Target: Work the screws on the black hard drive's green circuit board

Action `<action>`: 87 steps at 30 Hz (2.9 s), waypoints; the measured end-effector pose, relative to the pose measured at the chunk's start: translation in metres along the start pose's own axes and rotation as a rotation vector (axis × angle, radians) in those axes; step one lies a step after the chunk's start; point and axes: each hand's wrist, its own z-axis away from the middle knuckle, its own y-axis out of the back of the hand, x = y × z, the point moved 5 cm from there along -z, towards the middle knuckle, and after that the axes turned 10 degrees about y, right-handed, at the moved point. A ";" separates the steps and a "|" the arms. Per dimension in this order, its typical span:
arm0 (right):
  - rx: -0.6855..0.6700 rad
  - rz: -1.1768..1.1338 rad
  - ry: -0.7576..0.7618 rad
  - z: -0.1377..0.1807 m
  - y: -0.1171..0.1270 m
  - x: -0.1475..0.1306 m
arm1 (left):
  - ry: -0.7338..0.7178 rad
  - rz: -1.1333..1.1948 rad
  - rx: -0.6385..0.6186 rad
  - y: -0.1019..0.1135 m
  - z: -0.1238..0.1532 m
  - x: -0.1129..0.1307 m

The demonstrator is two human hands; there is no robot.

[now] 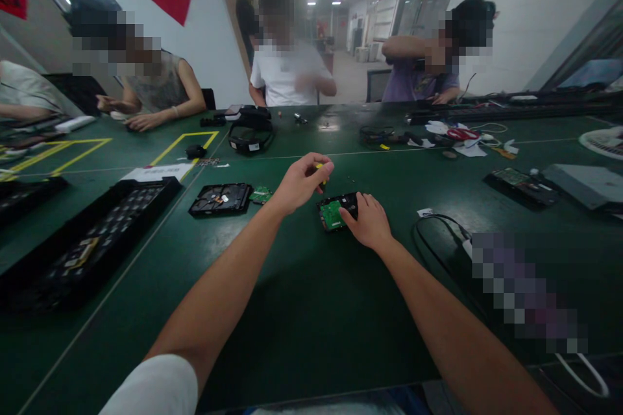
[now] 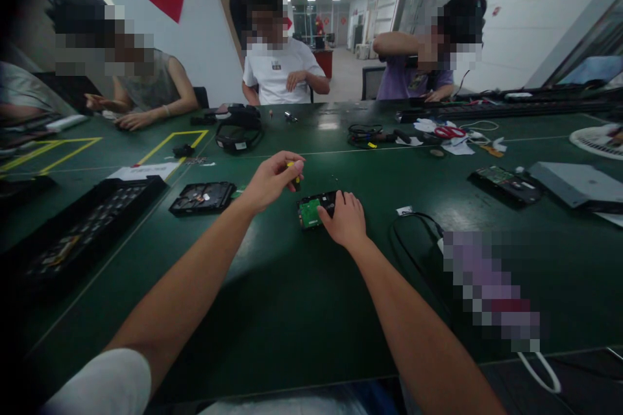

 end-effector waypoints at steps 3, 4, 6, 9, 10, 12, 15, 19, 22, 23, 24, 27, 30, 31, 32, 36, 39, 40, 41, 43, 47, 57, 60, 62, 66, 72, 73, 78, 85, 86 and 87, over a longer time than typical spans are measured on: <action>-0.003 -0.003 0.002 0.000 0.001 -0.001 | 0.039 0.064 -0.016 0.001 0.000 0.000; -0.006 -0.008 0.001 0.001 0.002 -0.001 | 0.048 0.084 -0.027 0.001 0.000 0.000; -0.011 -0.017 -0.005 0.001 0.002 -0.001 | 0.047 0.081 -0.027 0.000 0.000 0.001; -0.010 -0.024 -0.013 0.001 0.002 -0.001 | 0.031 0.004 0.029 0.002 0.001 0.000; -0.012 -0.026 -0.013 0.001 0.002 0.000 | 0.028 -0.013 0.048 0.003 0.001 0.000; -0.014 -0.029 -0.013 0.001 0.002 0.000 | 0.026 -0.026 0.057 0.003 0.002 0.000; -0.016 -0.027 -0.013 0.001 0.002 0.000 | 0.023 -0.001 0.015 0.002 0.002 0.001; -0.006 -0.017 -0.008 0.000 0.002 -0.001 | 0.023 0.056 -0.057 -0.001 0.002 0.003; -0.004 -0.020 -0.013 0.000 0.002 -0.001 | -0.002 0.026 -0.050 -0.002 0.002 0.002; -0.007 -0.023 -0.014 0.000 0.002 -0.001 | -0.012 0.014 -0.034 -0.001 0.002 0.002; -0.009 -0.027 -0.013 0.000 0.002 -0.001 | -0.019 0.010 -0.018 -0.001 0.002 0.001; -0.008 -0.027 -0.007 0.001 0.004 -0.003 | -0.021 0.036 -0.004 -0.001 0.001 -0.001; 0.002 -0.006 0.001 0.001 0.008 -0.006 | -0.023 0.034 -0.031 -0.002 -0.001 -0.002; 0.004 0.002 0.001 0.001 0.008 -0.007 | -0.024 0.021 -0.035 -0.002 -0.001 -0.003; 0.006 0.008 0.001 0.001 0.008 -0.007 | -0.021 0.010 -0.035 -0.002 -0.001 -0.003; 0.009 0.011 0.007 0.001 0.007 -0.006 | 0.042 0.115 -0.045 0.000 -0.002 -0.003; 0.009 0.002 0.005 0.001 0.005 -0.004 | 0.065 0.159 -0.032 0.002 -0.001 -0.003; 0.010 -0.001 0.004 0.001 0.004 -0.003 | 0.058 0.131 -0.008 0.003 -0.001 -0.003; 0.010 -0.005 0.006 0.000 0.004 -0.003 | 0.050 0.097 0.023 0.005 -0.001 -0.003; 0.004 -0.011 0.003 0.000 0.003 -0.002 | 0.035 0.053 0.069 0.006 -0.001 -0.003; -0.023 -0.015 -0.009 -0.001 0.000 0.000 | 0.013 0.098 0.020 0.002 0.000 -0.001; -0.003 0.006 0.007 0.000 0.004 -0.003 | 0.059 0.179 -0.044 0.000 0.000 -0.001; -0.004 0.010 0.000 0.000 0.005 -0.004 | 0.030 0.096 0.046 0.003 0.000 -0.002; -0.014 0.000 -0.007 0.000 0.004 -0.003 | 0.021 0.054 0.089 0.004 0.000 -0.002; -0.027 -0.021 -0.014 -0.001 0.002 -0.002 | 0.019 0.042 0.118 0.004 0.001 -0.001; -0.019 -0.018 -0.015 0.000 0.004 -0.002 | -0.045 0.057 -0.005 0.000 0.000 0.002; -0.020 -0.017 -0.014 -0.001 0.004 -0.002 | -0.050 0.039 -0.005 0.000 0.000 0.002; -0.013 -0.020 -0.011 0.000 0.003 -0.001 | -0.055 -0.010 0.010 0.003 0.001 0.003; -0.014 -0.026 -0.005 0.001 0.003 -0.001 | -0.007 0.043 0.005 0.002 0.000 0.002; -0.011 -0.022 -0.006 0.001 0.004 -0.002 | 0.001 0.058 -0.007 0.002 0.000 0.001; -0.008 -0.017 -0.005 0.001 0.004 -0.003 | 0.003 0.071 -0.017 0.001 -0.001 0.000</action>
